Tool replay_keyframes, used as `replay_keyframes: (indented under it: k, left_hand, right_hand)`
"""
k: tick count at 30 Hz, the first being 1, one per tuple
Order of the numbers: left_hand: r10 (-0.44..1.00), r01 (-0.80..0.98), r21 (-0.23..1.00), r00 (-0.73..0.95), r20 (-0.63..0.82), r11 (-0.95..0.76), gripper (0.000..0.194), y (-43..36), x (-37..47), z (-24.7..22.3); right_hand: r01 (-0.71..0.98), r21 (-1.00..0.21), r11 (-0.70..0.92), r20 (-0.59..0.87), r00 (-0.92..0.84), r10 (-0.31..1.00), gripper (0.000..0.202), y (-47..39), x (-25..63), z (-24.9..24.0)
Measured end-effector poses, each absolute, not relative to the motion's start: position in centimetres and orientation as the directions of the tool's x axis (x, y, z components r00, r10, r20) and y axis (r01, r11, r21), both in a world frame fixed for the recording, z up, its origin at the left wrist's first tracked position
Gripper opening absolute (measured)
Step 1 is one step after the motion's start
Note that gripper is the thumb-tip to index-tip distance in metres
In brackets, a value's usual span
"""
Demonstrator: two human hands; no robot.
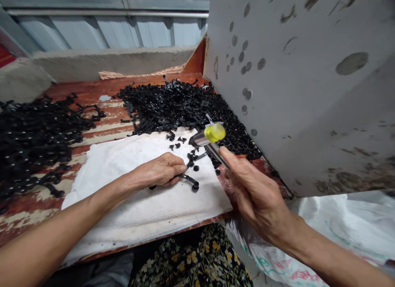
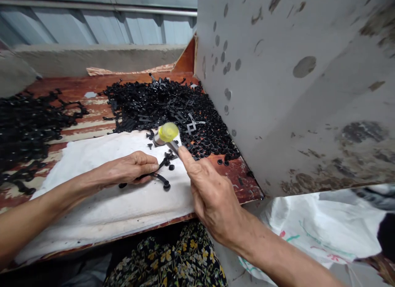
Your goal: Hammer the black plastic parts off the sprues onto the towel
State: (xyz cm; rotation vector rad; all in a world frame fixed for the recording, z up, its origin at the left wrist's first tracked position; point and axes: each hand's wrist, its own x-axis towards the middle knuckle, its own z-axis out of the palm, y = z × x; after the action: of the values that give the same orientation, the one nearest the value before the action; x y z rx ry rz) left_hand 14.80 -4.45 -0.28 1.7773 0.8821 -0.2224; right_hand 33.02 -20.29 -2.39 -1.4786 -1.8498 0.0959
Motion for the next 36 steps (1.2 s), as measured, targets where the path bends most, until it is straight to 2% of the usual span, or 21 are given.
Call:
replay_keyframes:
  k: [2,5,9,11,14,18,22,26,29,32,34,36]
  left_hand:
    - [0.458,0.662,0.736,0.703,-0.544,-0.141,0.042,-4.5,14.8,-0.3]
    - [0.453,0.660,0.742,0.700,-0.551,-0.118,0.043,-4.4,14.8,-0.4]
    - [0.442,0.647,0.753,0.714,-0.543,-0.120,0.042,-4.2,14.7,-0.7]
    - [0.442,0.644,0.753,0.719,-0.536,-0.133,0.041,-4.1,14.7,-0.9]
    - [0.441,0.646,0.750,0.719,-0.537,-0.140,0.040,-4.0,14.7,-1.1]
    - [0.443,0.665,0.735,0.704,-0.555,-0.136,0.040,-4.0,14.6,-1.1]
    - [0.450,0.667,0.730,0.703,-0.551,-0.148,0.040,-4.0,14.7,-1.1]
    - [0.456,0.653,0.743,0.711,-0.536,-0.145,0.039,-4.0,14.7,-1.4]
    - [0.473,0.650,0.743,0.711,-0.519,-0.162,0.039,-4.1,14.7,-1.6]
    - [0.484,0.668,0.726,0.695,-0.532,-0.162,0.039,-4.3,14.7,-1.2]
    - [0.477,0.673,0.735,0.675,-0.563,-0.084,0.037,-4.3,14.8,-0.8]
    - [0.438,0.655,0.751,0.652,-0.619,0.087,0.031,-4.1,14.7,-0.4]
  right_hand:
    - [0.829,-0.464,0.312,0.477,-0.063,0.877,0.069,-20.3,33.0,-2.4]
    - [0.849,-0.445,0.286,0.363,-0.121,0.924,0.065,-20.2,33.0,-2.4]
    - [0.796,-0.489,0.357,0.532,-0.052,0.845,0.074,-20.4,32.9,-2.1]
    - [0.830,-0.429,0.357,0.512,-0.102,0.853,0.075,-20.3,32.9,-2.2]
    - [0.867,-0.390,0.310,0.387,-0.151,0.909,0.070,-20.2,33.0,-2.7]
    - [0.822,-0.458,0.337,0.506,-0.070,0.859,0.075,-20.3,33.1,-3.1]
    - [0.871,-0.385,0.306,0.362,-0.162,0.918,0.069,-20.2,33.3,-2.9]
    - [0.818,-0.463,0.340,0.483,-0.089,0.871,0.072,-20.2,33.2,-2.6]
    - [0.834,-0.443,0.329,0.403,-0.143,0.904,0.070,-20.1,33.2,-2.8]
    - [0.826,-0.497,0.267,0.355,-0.087,0.931,0.068,-20.1,33.4,-3.5]
    - [0.792,-0.549,0.266,0.350,-0.071,0.934,0.065,-20.1,33.6,-4.1]
    - [0.733,-0.626,0.264,0.341,-0.047,0.939,0.055,-20.0,33.6,-4.4]
